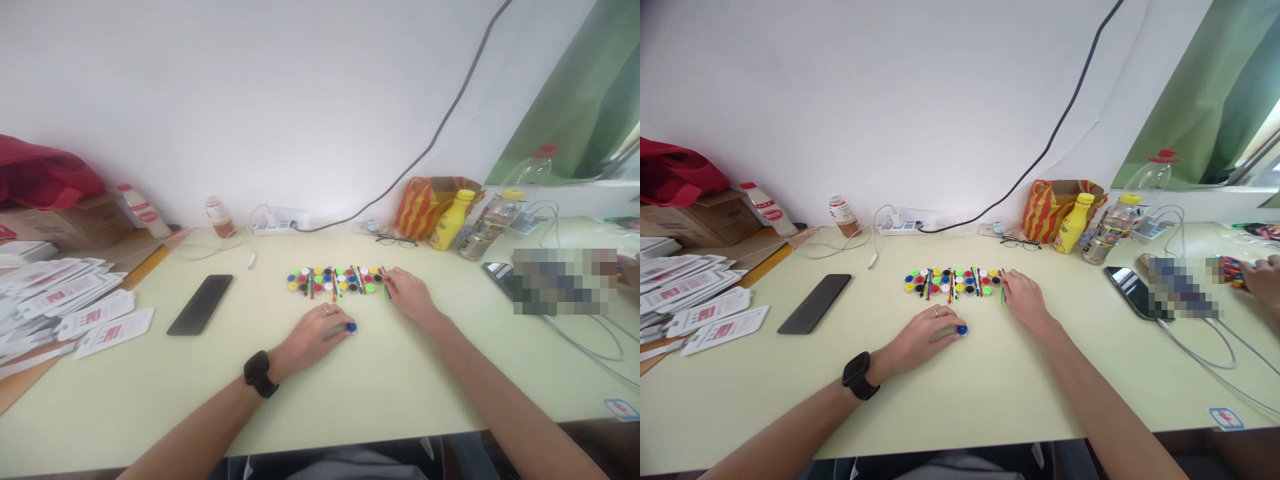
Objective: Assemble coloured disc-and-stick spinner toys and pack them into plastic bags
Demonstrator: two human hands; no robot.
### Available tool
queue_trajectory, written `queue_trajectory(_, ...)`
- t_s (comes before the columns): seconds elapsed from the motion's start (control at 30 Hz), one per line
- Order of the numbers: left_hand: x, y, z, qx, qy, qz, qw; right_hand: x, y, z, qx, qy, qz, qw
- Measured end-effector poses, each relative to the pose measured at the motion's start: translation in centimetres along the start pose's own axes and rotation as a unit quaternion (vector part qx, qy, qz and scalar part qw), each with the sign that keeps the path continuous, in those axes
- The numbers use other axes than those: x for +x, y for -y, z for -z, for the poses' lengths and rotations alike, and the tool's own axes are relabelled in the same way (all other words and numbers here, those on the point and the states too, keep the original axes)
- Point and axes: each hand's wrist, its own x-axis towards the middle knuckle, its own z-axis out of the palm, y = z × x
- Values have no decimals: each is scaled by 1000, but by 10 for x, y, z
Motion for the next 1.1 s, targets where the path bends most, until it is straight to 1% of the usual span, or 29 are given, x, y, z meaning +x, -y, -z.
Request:
queue_trajectory(0.23,0,1,-1,-23,-10,14,1000,-3,-2,6,-14,-1,12,1000)
queue_trajectory(0.37,-1,0,-1,-38,-14,24,999,-2,-4,8,4,-10,17,1000)
queue_trajectory(0.6,-2,0,2,-98,-28,70,992,-1,-5,11,45,-41,-15,998)
queue_trajectory(0.7,-1,1,2,-118,-31,65,990,-1,-7,13,70,-50,-30,996)
queue_trajectory(0.73,-1,1,2,-123,-34,63,990,-1,-7,13,89,-53,-34,994)
queue_trajectory(0.8,0,4,1,-147,-41,65,986,-2,-5,14,161,-55,-40,985)
queue_trajectory(0.87,1,6,1,-192,-46,75,977,-3,0,16,255,-48,-47,964)
queue_trajectory(0.93,3,7,1,-252,-49,96,962,-6,8,19,326,-38,-55,943)
queue_trajectory(1.1,8,5,-1,-414,-54,179,891,-9,34,29,414,-40,-73,906)
